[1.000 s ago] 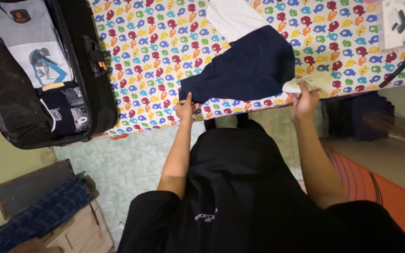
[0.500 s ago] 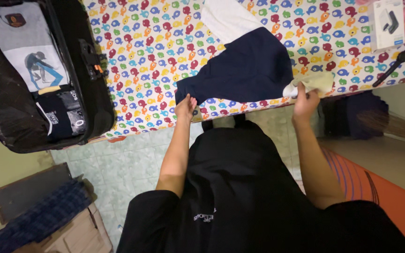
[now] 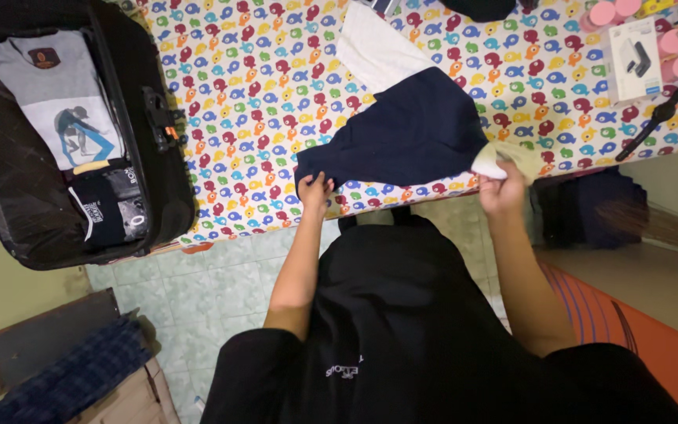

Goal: The person folds a navy blue t-shirt and a black t-shirt on a bed with a colorful patterned sheet. They then place the folded shirts into an open black suitcase that already contains other items.

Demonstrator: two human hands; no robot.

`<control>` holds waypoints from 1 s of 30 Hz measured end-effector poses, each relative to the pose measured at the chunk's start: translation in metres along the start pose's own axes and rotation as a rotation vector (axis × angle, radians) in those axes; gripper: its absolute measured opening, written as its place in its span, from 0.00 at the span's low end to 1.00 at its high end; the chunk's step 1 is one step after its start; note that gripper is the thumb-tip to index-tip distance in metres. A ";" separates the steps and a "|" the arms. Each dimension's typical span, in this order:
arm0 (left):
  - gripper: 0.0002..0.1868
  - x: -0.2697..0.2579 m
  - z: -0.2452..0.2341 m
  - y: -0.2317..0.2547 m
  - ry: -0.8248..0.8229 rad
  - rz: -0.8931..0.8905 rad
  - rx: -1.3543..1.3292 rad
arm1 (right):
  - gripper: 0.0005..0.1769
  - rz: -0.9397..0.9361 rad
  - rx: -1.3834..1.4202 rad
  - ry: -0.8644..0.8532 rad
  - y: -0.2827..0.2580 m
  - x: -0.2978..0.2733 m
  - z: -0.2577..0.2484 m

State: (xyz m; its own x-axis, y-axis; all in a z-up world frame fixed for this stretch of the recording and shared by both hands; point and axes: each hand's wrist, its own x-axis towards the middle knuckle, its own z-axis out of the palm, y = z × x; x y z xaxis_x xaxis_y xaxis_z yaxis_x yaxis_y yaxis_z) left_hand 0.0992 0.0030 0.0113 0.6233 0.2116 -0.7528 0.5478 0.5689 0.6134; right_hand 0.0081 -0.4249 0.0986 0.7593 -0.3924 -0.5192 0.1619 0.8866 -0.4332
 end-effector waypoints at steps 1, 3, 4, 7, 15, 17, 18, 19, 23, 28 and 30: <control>0.25 -0.003 -0.003 0.002 0.006 -0.011 -0.023 | 0.10 0.013 0.082 0.004 -0.002 0.008 -0.008; 0.24 -0.011 -0.018 0.009 0.024 0.044 0.030 | 0.17 0.019 0.047 0.118 -0.009 0.011 -0.016; 0.24 -0.015 -0.027 0.015 0.032 0.073 0.057 | 0.21 0.022 0.030 0.174 -0.014 0.011 -0.018; 0.24 -0.028 -0.058 0.037 0.088 0.163 0.048 | 0.16 0.095 0.078 0.221 -0.021 0.007 -0.021; 0.11 -0.051 -0.116 0.087 -0.005 0.366 -0.071 | 0.10 0.257 -0.071 0.292 -0.004 0.008 0.011; 0.10 -0.043 -0.118 0.096 -0.007 0.369 -0.158 | 0.11 0.304 -0.101 0.256 0.004 0.016 0.023; 0.11 -0.032 -0.113 0.106 -0.033 0.383 -0.190 | 0.12 0.329 -0.094 0.214 0.008 0.024 0.033; 0.12 -0.021 -0.108 0.116 -0.059 0.397 -0.222 | 0.14 0.354 -0.087 0.171 0.013 0.031 0.043; 0.09 0.034 -0.069 0.180 -0.120 0.277 -0.332 | 0.20 0.347 -0.130 0.166 0.041 0.103 0.114; 0.08 0.071 0.005 0.300 -0.180 0.404 -0.380 | 0.17 0.298 0.026 -0.161 0.047 0.198 0.254; 0.14 0.059 0.031 0.359 -0.268 0.556 -0.401 | 0.20 0.245 0.140 -0.263 0.031 0.223 0.324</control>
State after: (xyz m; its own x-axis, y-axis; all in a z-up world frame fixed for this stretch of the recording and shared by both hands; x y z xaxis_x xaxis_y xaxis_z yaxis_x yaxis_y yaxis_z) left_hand 0.3502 0.1955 0.1947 0.8928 0.3809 -0.2404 -0.1031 0.6924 0.7141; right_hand 0.3862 -0.4052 0.2078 0.9189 -0.1050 -0.3803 0.0267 0.9782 -0.2057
